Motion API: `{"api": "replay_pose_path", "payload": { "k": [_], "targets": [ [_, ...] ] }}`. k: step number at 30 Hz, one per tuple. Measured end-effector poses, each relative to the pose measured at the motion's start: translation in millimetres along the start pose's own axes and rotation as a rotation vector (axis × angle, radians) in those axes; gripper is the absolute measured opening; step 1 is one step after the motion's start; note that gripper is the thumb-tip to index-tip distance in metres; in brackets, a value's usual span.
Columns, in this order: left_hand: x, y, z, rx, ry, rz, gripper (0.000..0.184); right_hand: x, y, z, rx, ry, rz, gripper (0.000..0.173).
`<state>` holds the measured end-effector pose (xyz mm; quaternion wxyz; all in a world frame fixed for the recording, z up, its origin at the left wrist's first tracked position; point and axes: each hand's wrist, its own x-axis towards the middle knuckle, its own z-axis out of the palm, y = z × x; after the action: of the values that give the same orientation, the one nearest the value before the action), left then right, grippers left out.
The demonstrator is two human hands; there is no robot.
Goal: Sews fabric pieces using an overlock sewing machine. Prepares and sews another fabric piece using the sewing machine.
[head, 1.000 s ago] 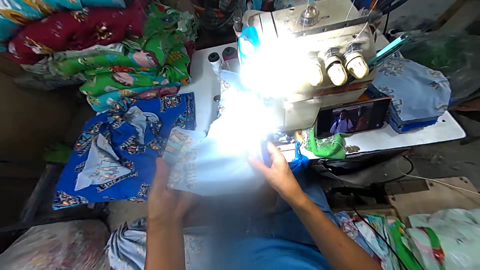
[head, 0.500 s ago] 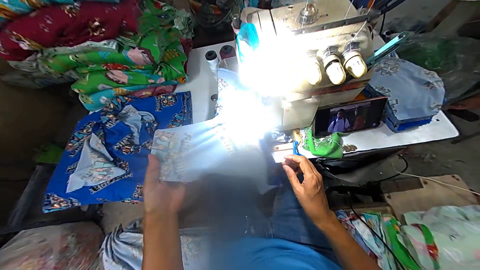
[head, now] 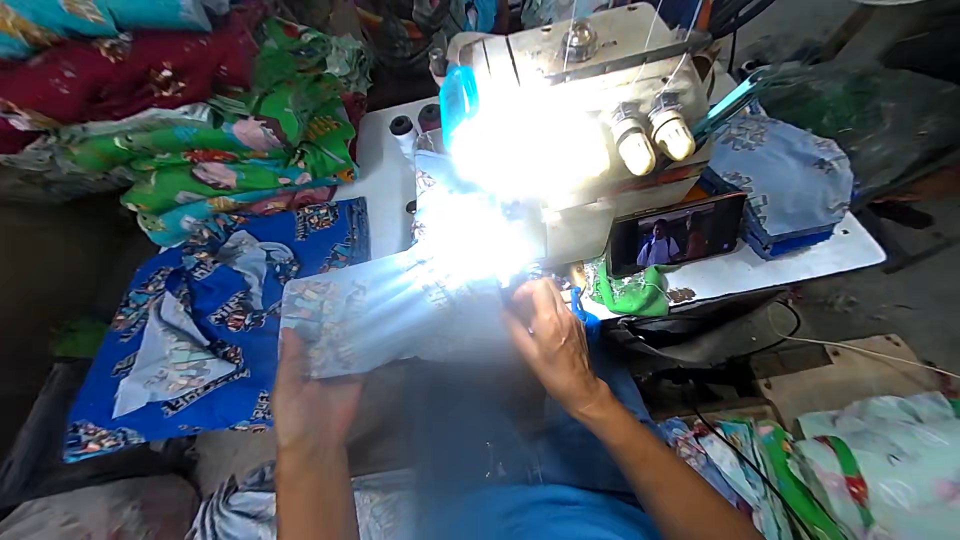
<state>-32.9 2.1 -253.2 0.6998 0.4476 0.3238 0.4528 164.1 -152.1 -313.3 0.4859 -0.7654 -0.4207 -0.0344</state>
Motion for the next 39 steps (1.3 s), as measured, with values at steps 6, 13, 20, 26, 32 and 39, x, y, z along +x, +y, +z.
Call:
{"api": "replay_pose_path", "payload": {
  "k": [6,13,20,26,32,39],
  "targets": [
    [0.9,-1.3,-0.4,0.020,-0.002,0.005,0.044,-15.0,3.6,-18.7,0.229,-0.072,0.105,0.022],
    [4.9,-4.0,0.2,0.029,0.004,0.024,0.042,-22.0,2.7,-21.7,0.441,-0.105,0.098,0.029],
    [6.8,2.0,-6.1,0.138,0.036,0.072,0.042,-26.1,3.9,-13.4,0.135,-0.041,0.100,0.030],
    [7.9,1.6,-7.2,0.135,0.028,0.071,0.042,-33.5,6.6,-22.9,0.346,-0.126,0.158,0.025],
    [7.4,0.1,-4.6,0.123,0.032,0.077,0.041,-38.9,2.5,-24.5,0.257,-0.043,0.040,0.021],
    [3.5,-4.4,-0.3,0.148,0.048,0.077,0.040,-56.9,-18.1,-22.3,0.416,-0.198,-0.119,0.022]
  ]
}}
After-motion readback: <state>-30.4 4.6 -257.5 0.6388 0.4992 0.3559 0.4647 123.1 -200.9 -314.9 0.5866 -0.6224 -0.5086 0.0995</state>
